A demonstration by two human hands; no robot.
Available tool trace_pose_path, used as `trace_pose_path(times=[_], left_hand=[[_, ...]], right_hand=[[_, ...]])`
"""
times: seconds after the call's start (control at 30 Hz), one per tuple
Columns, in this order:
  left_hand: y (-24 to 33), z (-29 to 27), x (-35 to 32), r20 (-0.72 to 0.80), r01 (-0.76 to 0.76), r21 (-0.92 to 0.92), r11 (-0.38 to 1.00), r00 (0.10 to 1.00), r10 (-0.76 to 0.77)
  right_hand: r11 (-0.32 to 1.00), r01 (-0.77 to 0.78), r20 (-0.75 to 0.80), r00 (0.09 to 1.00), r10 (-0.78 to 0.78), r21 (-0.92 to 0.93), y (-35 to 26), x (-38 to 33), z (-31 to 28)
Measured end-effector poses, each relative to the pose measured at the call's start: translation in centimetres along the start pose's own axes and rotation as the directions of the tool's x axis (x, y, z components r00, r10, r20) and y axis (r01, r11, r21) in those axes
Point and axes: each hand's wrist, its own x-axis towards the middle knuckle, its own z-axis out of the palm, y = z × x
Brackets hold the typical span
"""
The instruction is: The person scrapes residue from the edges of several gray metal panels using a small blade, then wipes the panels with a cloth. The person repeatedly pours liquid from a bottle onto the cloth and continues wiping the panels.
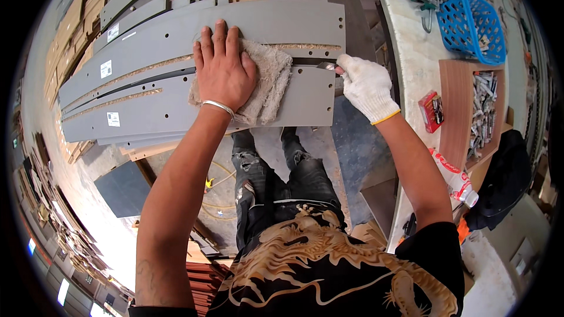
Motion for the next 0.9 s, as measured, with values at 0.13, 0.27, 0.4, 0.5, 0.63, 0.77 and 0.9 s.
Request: trace_pose_path(times=[0.13, 0.27, 0.4, 0.5, 0.63, 0.77, 0.9], left_hand=[[0.2, 0.2, 0.0, 0.000, 0.012, 0.003, 1.000, 1.000, -0.012], [0.1, 0.2, 0.1, -0.002, 0.018, 0.018, 1.000, 1.000, -0.018], [0.0, 0.0, 0.1, 0.003, 0.005, 0.002, 1.000, 1.000, -0.005], [0.1, 0.0, 0.1, -0.011, 0.001, -0.005, 1.000, 1.000, -0.001], [-0.1, 0.0, 0.1, -0.013, -0.006, 0.000, 1.000, 1.000, 0.006], [0.0, 0.0, 0.1, -0.015, -0.006, -0.004, 1.000, 1.000, 0.006], [-0.1, 0.0, 0.1, -0.007, -0.004, 0.002, 1.000, 1.000, 0.004]], right_hand=[[0.999, 0.043, 0.079, 0.996, -0.040, -0.032, 0.2, -1.2, 0.5], [0.999, 0.040, 0.128, 0.991, -0.042, 0.013, 0.1, -3.1, 0.8], [0.995, 0.008, -0.044, 0.999, -0.004, 0.100, 0.5, -2.5, 0.7], [0.991, 0.045, -0.073, 0.997, -0.036, 0.123, 0.8, -1.8, 0.8], [0.991, 0.076, -0.008, 0.997, -0.075, 0.112, 1.0, -1.7, -0.1], [0.979, 0.087, -0.030, 0.996, -0.082, 0.184, 1.7, -2.0, -0.6], [0.966, 0.008, 0.029, 0.999, -0.016, 0.257, 1.3, -2.0, -1.4]])
